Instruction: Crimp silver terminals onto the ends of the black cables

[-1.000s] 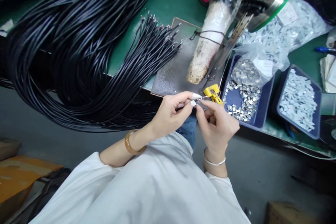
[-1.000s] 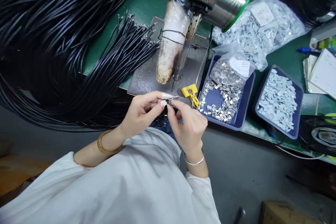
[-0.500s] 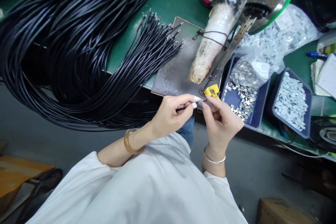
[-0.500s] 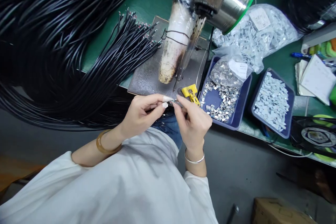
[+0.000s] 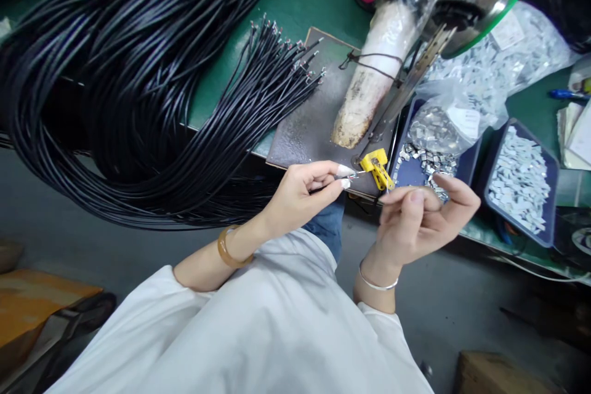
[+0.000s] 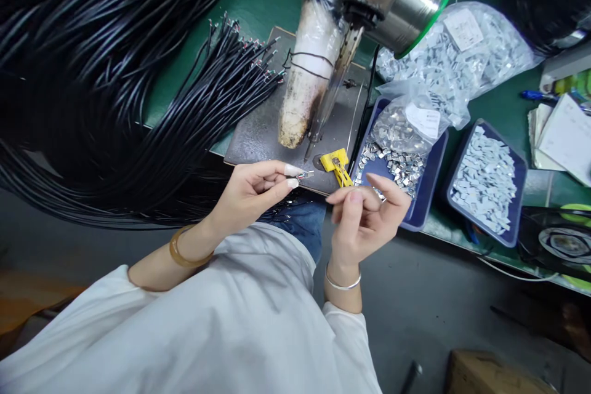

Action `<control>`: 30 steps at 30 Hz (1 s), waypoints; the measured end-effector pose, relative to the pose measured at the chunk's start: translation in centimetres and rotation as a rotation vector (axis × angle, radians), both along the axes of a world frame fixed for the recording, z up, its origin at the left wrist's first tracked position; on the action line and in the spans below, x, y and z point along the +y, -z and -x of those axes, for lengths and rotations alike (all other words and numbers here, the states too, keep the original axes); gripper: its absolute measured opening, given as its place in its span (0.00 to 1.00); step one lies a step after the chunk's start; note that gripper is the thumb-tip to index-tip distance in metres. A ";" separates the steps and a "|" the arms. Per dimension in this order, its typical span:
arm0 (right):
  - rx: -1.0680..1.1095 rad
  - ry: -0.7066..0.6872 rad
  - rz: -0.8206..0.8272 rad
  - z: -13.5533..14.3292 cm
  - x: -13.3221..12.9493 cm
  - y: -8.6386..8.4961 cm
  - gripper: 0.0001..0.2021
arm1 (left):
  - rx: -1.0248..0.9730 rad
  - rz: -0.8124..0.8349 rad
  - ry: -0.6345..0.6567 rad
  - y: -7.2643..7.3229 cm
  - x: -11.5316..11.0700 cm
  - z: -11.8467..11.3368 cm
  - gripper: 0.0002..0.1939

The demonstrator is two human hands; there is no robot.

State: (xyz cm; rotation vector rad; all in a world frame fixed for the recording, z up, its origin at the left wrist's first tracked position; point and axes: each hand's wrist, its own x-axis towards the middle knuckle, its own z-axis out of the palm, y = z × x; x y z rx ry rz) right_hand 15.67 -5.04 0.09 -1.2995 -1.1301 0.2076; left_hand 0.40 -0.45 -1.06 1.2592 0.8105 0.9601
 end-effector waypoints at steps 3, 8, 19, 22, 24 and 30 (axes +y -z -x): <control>-0.124 0.004 0.026 0.3 -0.1 0.4 0.07 | 0.000 0.006 -0.035 0.2 0.0 -0.2 0.10; -0.399 -0.069 0.013 0.7 0.4 1.4 0.07 | 0.048 -0.109 -0.131 0.3 0.1 -0.6 0.08; -0.424 -0.042 -0.038 0.8 1.1 2.1 0.08 | 0.019 -0.028 -0.194 -0.3 1.0 -1.4 0.05; -0.444 -0.025 -0.054 0.8 1.3 1.8 0.08 | 0.007 -0.033 -0.194 -0.4 1.0 -1.4 0.04; -0.457 -0.013 -0.066 0.8 1.3 1.6 0.09 | 0.007 -0.036 -0.198 -0.5 1.0 -1.4 0.05; -0.456 -0.039 -0.082 1.2 1.1 1.8 0.10 | -0.003 -0.004 -0.184 -0.6 1.1 -1.0 0.05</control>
